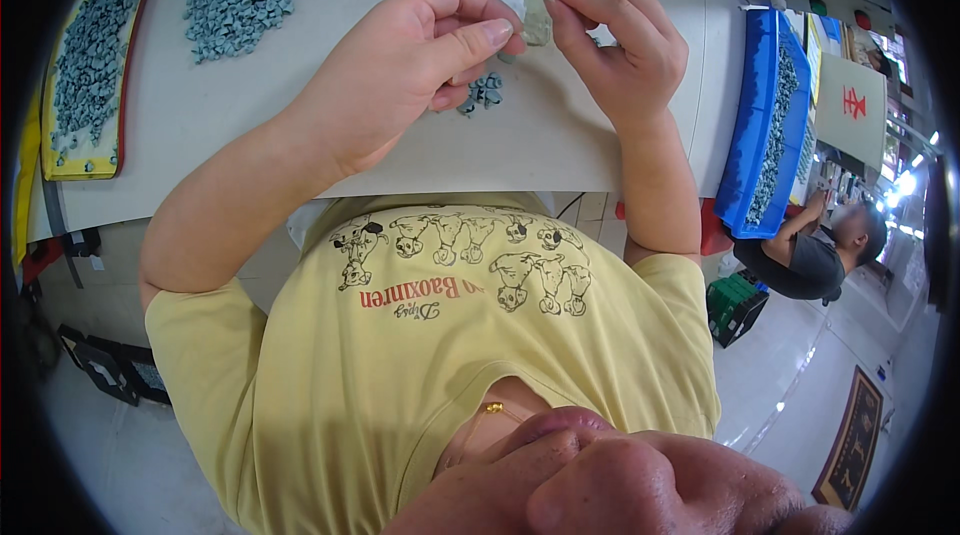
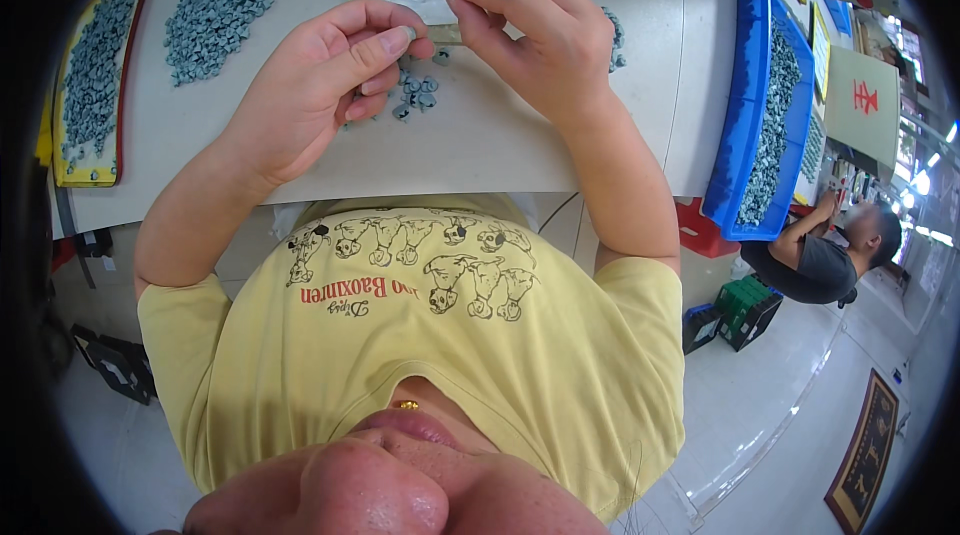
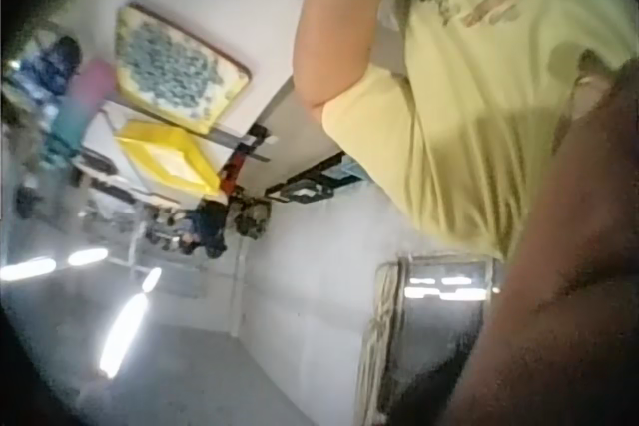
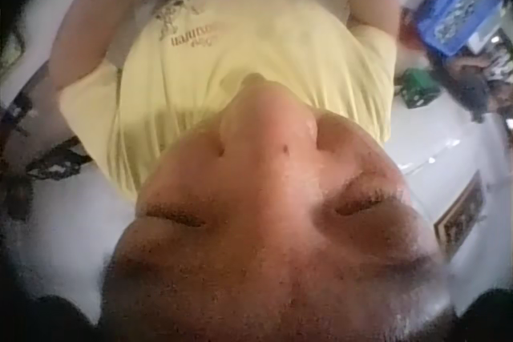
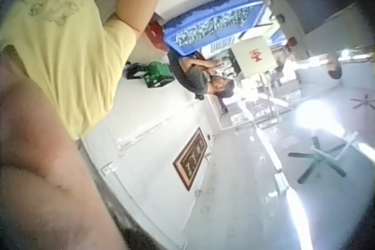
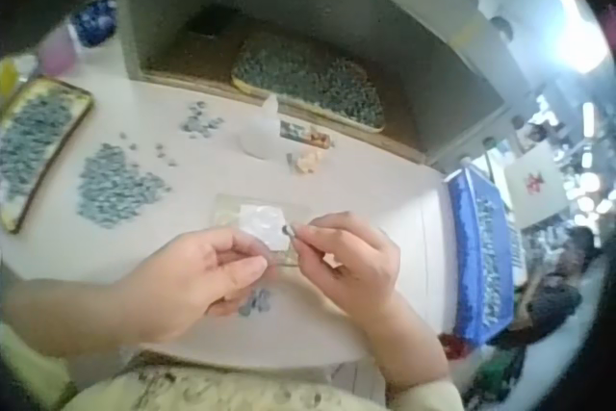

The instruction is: The person assembles small plastic parts by inserting tiny black components into each piece by hand and placing the finished pieces on the table.

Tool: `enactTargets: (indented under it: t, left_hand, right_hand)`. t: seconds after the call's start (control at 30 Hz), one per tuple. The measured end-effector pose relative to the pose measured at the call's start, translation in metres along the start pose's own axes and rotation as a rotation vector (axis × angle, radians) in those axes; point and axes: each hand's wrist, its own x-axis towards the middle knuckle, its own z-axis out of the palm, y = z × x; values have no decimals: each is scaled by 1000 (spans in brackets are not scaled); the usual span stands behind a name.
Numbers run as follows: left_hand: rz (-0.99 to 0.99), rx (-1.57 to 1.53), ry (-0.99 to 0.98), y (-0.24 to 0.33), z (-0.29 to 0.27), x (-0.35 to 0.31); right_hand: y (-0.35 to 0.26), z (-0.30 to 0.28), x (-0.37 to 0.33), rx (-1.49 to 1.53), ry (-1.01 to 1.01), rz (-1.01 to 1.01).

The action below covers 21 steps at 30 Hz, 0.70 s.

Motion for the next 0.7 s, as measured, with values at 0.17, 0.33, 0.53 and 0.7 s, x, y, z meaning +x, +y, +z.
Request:
enactTargets:
  t: [0.17,0.33,0.53,0.7]
  left_hand:
    - [-42,11,7,3,2,-1]
    - [-36,-20,-4,2,2,-1]
    - [-20,-33,-18,2,0,0]
    - [2,-33,1,1,2,1]
  right_hand:
    - [1,0,0,-4,6,3]
    - [1,-1,0,-10,3,-10]
    - [1,-2,0,-3,20,-9]
    - [-4,-1,0,-3,59,-41]
